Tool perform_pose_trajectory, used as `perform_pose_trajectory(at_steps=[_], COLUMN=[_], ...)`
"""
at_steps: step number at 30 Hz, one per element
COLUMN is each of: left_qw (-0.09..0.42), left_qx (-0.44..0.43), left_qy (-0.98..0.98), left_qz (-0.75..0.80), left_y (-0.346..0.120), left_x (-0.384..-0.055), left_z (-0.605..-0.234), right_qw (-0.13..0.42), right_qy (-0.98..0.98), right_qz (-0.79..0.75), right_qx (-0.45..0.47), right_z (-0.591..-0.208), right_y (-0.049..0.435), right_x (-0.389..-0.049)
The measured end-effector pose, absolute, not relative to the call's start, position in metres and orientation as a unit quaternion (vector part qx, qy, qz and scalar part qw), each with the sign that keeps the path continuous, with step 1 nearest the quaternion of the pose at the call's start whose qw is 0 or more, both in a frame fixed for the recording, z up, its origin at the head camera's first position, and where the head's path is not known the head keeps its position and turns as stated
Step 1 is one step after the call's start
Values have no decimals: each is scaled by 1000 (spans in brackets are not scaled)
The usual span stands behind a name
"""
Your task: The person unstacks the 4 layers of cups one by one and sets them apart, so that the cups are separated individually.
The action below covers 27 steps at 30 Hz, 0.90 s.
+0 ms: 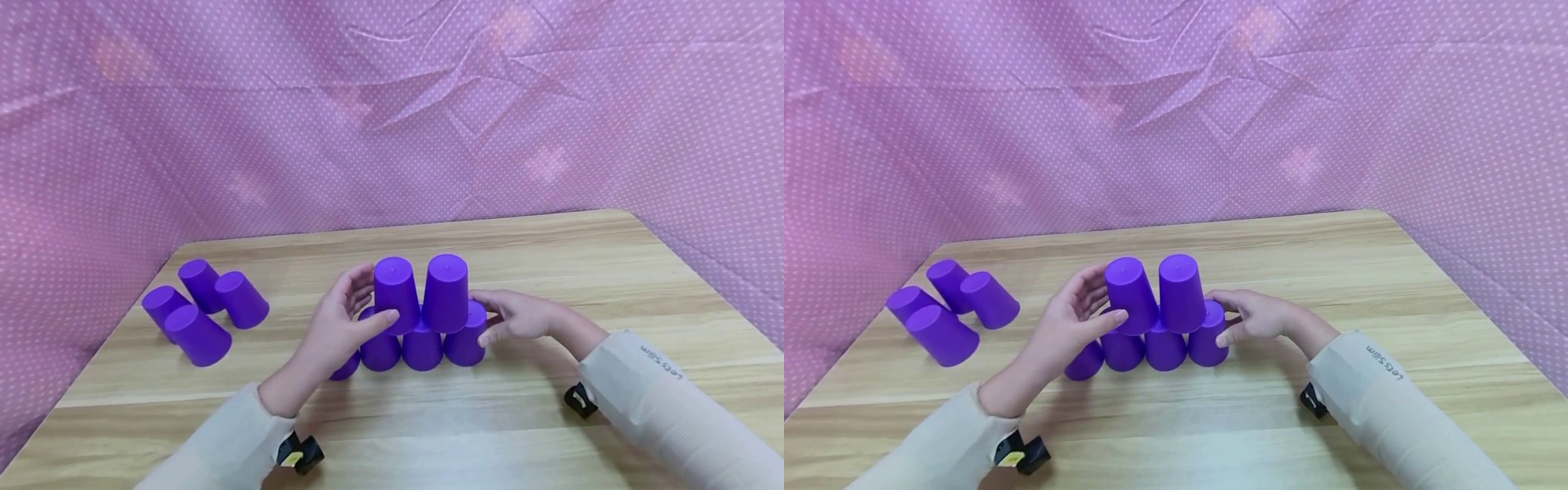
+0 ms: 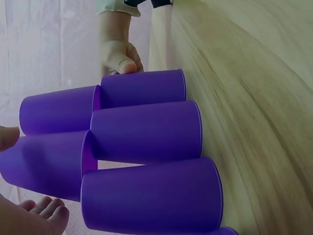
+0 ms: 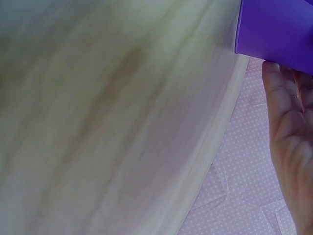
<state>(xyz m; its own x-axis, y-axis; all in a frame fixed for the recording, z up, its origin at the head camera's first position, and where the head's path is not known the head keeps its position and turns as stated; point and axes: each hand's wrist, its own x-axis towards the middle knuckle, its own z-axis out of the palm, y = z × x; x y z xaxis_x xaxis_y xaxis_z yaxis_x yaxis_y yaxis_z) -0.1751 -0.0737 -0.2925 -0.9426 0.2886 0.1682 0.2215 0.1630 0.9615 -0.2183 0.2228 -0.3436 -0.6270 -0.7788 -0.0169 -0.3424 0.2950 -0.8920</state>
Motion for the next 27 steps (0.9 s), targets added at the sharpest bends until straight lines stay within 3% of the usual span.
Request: perform_pose_trajectory(at_steps=[27], left_qw=[-8], left_qx=[139], left_qy=[829], left_qz=[542], left_y=[-59], left_x=[-175], left_z=[-299], right_qw=[237], right_qy=[764], right_qz=[-475], right_qx=[-366], right_z=[-343], right_y=[223], right_x=[-218])
